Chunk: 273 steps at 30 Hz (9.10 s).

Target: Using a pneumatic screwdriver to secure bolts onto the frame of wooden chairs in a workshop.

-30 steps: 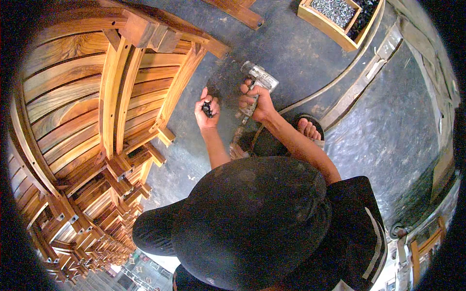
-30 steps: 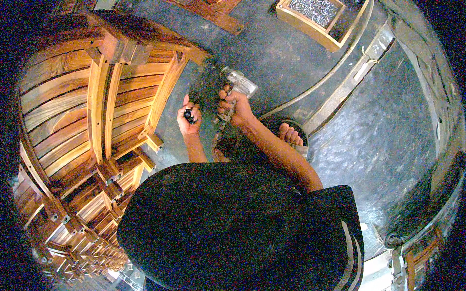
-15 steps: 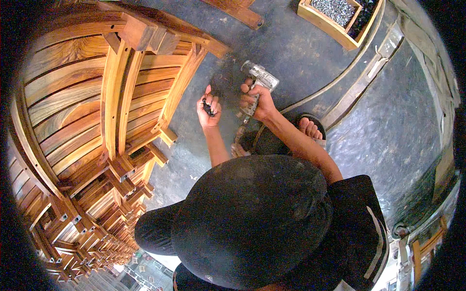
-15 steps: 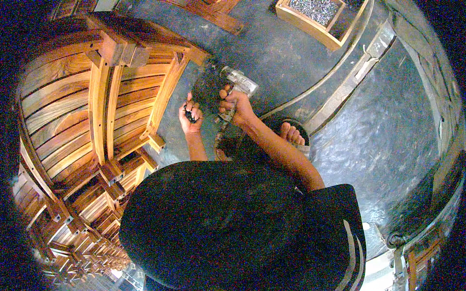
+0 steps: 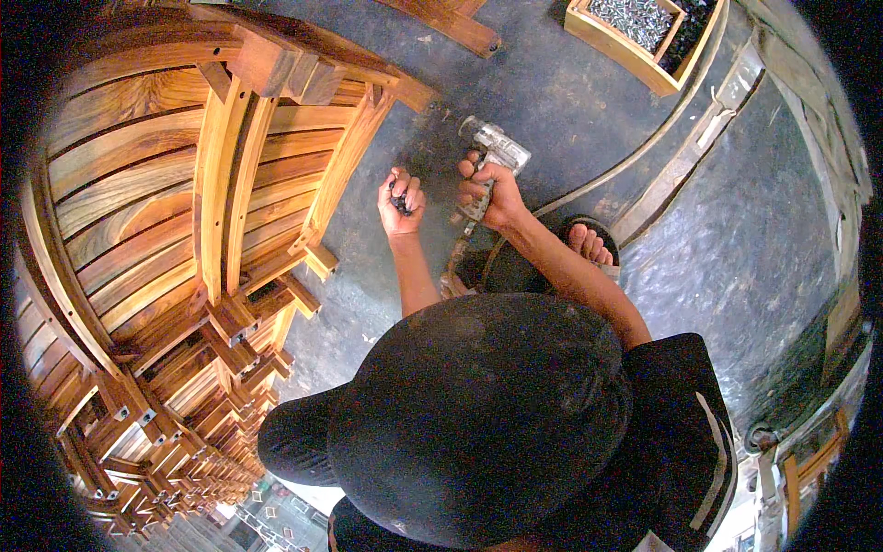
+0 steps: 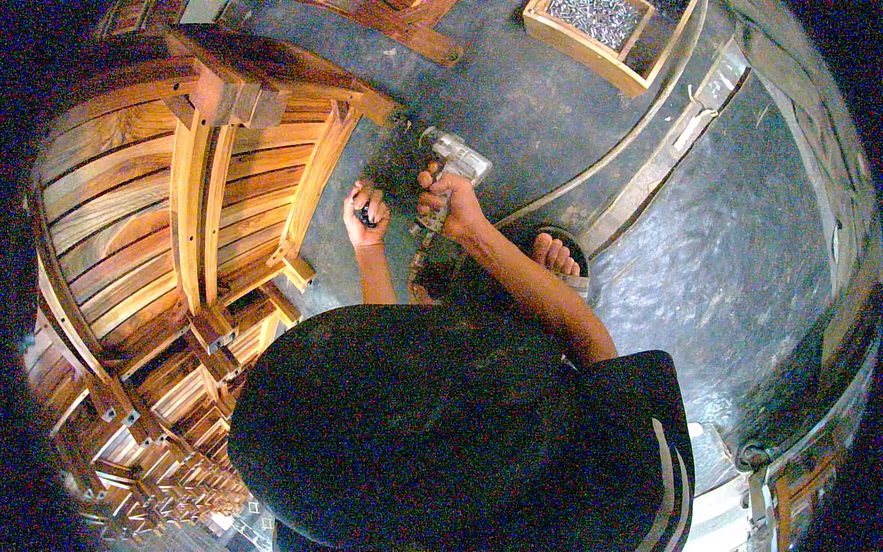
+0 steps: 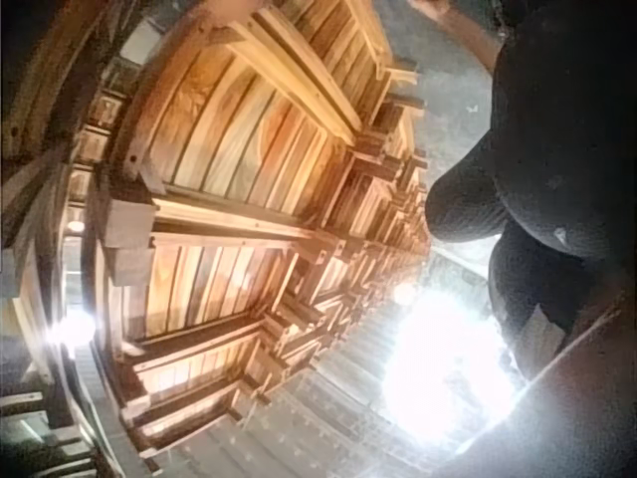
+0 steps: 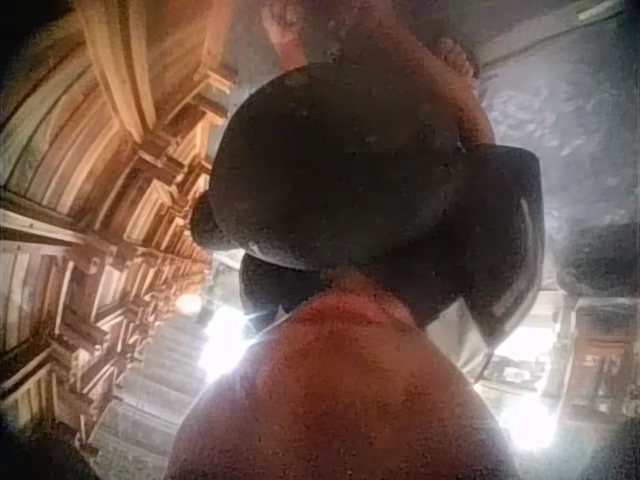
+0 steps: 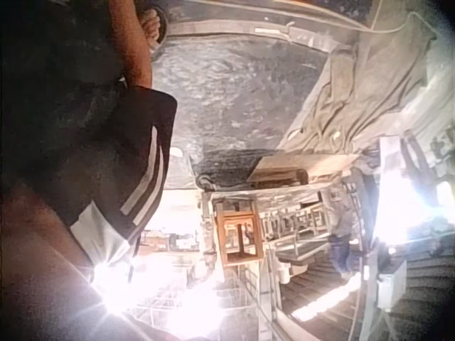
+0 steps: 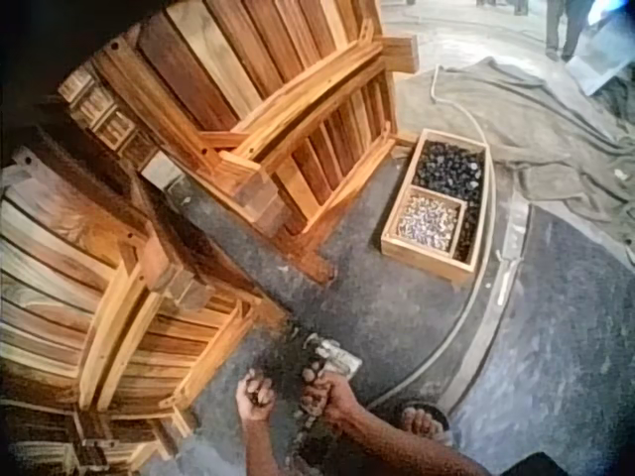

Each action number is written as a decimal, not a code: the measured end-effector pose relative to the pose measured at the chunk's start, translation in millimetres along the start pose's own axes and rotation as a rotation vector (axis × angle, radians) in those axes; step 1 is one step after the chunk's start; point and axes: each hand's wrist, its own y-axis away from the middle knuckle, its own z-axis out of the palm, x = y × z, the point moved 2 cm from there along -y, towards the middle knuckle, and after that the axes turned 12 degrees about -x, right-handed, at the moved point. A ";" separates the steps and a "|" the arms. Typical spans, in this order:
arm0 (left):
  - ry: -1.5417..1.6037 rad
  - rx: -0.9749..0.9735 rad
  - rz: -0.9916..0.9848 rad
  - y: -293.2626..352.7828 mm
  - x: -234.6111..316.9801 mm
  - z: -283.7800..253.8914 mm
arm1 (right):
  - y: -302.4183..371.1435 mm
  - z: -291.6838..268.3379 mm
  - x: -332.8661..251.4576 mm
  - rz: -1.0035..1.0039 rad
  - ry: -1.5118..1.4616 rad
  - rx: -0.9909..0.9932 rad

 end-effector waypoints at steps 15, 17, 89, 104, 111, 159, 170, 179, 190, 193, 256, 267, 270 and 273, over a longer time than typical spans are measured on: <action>-0.113 0.158 -0.034 -14.5 -0.6 9.7 | 23.4 40.6 -34.9 -0.028 0.185 0.084; -0.080 0.149 -0.096 -23.7 -8.1 11.0 | 31.0 77.6 -52.5 -0.068 0.359 0.070; -0.432 0.091 -0.354 -161.3 -92.9 224.7 | 90.0 192.7 -146.3 -0.287 2.020 0.090; -0.149 0.152 -0.135 -147.5 -93.2 235.1 | 81.5 199.6 -141.1 -0.266 2.165 0.047; -0.311 0.152 -0.121 -145.4 -79.2 230.3 | 92.0 189.0 -143.4 -0.194 1.975 0.066; -0.299 -0.053 -0.262 -193.3 -69.3 244.2 | 39.0 193.1 -149.7 -0.575 2.022 -0.112; -0.249 -0.143 -0.218 -197.4 -69.6 244.4 | 29.6 196.8 -151.8 -0.570 1.958 -0.113; -0.283 -0.055 -0.178 -196.7 -75.4 248.5 | 30.9 192.1 -156.3 -0.507 1.968 -0.077; -0.267 -0.048 -0.181 -189.5 -72.2 245.8 | 30.5 196.3 -153.6 -0.451 1.903 -0.073; -0.130 0.002 -0.252 -167.0 -74.4 212.2 | 28.7 200.4 -152.2 -0.553 2.116 -0.057; -0.131 0.125 -0.161 -101.0 -87.3 92.5 | 10.3 191.5 -146.4 -0.695 1.980 -0.185; -0.072 0.121 -0.131 -105.1 -89.4 103.4 | 24.2 190.0 -145.3 -0.546 1.886 -0.073; -0.185 0.102 -0.138 -109.8 -87.6 119.8 | 41.0 172.5 -147.5 -0.551 2.071 -0.086; -0.313 0.056 -0.160 -116.6 -84.7 141.9 | 63.9 174.5 -141.2 -0.425 2.129 -0.080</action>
